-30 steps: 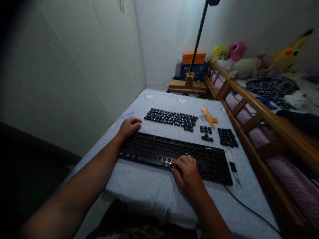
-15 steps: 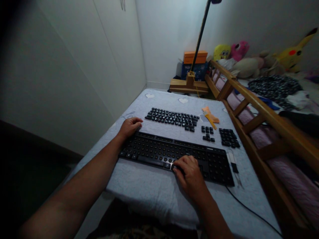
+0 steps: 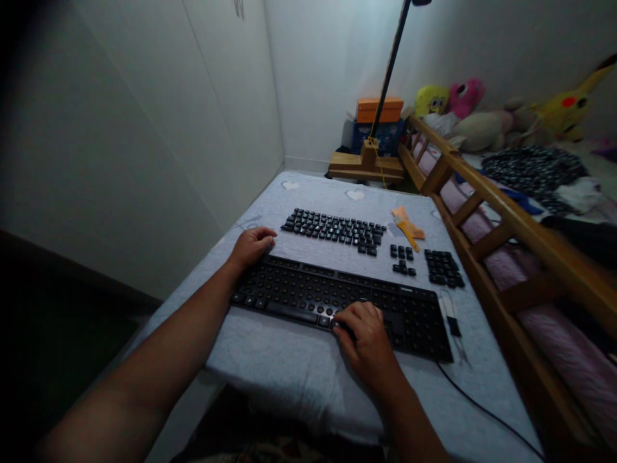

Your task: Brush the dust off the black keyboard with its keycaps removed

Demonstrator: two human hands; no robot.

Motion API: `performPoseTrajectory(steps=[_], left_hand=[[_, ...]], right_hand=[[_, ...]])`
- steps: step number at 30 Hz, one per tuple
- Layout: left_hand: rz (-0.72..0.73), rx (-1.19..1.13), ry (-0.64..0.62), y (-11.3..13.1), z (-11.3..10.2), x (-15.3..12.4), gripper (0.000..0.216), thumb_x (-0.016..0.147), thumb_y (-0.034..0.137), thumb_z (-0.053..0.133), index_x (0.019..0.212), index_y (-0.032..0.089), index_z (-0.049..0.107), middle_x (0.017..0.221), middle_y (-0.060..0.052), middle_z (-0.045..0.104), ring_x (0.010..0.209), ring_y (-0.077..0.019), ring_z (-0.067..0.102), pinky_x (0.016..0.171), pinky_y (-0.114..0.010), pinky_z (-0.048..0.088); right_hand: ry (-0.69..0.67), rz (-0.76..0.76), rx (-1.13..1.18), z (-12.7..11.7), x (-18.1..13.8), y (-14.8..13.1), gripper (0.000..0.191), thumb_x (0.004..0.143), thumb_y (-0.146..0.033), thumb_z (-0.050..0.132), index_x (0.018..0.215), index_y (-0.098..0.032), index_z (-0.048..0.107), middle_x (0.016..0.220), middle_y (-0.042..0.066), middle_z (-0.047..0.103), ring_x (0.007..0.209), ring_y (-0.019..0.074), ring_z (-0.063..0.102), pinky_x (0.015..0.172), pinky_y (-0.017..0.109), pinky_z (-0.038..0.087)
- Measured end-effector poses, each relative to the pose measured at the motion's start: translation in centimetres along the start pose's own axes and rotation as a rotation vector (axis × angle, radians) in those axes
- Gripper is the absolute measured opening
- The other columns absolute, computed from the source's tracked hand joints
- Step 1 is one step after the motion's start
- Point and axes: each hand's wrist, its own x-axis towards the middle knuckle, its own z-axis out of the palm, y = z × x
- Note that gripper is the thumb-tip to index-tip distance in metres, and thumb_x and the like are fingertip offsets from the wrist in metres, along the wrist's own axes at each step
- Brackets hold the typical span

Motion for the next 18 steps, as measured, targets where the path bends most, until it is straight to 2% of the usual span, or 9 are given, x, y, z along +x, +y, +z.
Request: performPoseTrajectory(steps=[18], left_hand=[[-0.005,-0.005,-0.009,0.05,0.02,0.02,0.032,0.072,0.032,0.056,0.093,0.015,0.074,0.076,-0.004,0.072,0.071,-0.0193,0.064,0.072,-0.03,0.049]], right_hand=[[-0.001,-0.012,-0.018,0.32,0.08,-0.15,0.011,0.091,-0.013,0.061,0.094,-0.021,0.068,0.092,0.006,0.064,0.09,0.0236,0.054,0.082,0.04,0.042]])
